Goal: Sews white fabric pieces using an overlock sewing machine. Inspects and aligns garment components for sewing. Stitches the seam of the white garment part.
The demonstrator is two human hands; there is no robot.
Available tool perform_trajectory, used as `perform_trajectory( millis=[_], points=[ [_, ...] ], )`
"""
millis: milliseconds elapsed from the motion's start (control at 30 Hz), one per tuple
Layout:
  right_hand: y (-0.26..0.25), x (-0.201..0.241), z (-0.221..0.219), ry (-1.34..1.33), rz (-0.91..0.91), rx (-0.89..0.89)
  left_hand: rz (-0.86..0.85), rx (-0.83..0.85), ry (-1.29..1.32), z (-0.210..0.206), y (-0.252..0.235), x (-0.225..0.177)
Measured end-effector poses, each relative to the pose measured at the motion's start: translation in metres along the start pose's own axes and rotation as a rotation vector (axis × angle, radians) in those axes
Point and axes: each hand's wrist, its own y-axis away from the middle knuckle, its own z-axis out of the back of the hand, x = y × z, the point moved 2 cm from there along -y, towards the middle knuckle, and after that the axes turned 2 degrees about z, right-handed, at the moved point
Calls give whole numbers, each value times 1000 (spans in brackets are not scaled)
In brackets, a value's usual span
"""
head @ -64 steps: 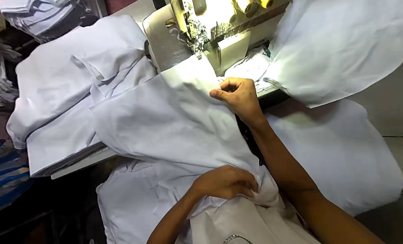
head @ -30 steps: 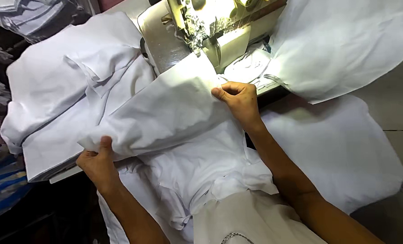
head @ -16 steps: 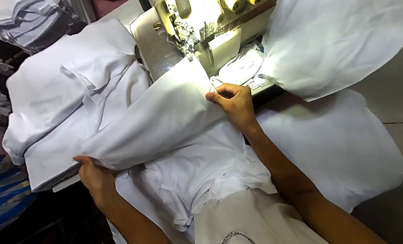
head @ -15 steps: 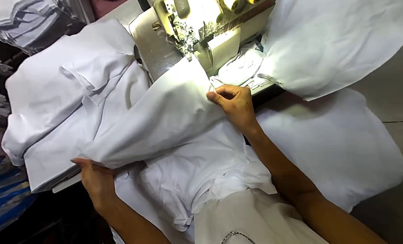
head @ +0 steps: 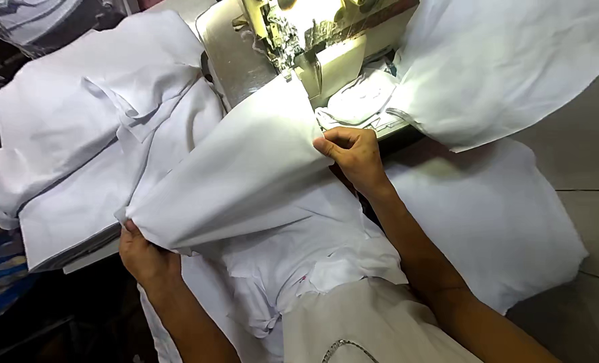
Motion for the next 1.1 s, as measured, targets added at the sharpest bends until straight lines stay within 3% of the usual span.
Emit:
perform_trajectory(
  millis=[133,267,933,1100],
  points=[
    [3,-4,0,2,19,7,79,29,142,-2,-7,0],
    [-2,-9,-1,6,42,-5,-28,202,-60,-3,1,-5],
    [-20,-7,-5,2,47,-7,-257,189,-187,-16,-49,-17],
    [-21,-1,-6,28,29,-18,-214,84,-478,-19,-44,-23]
  ],
)
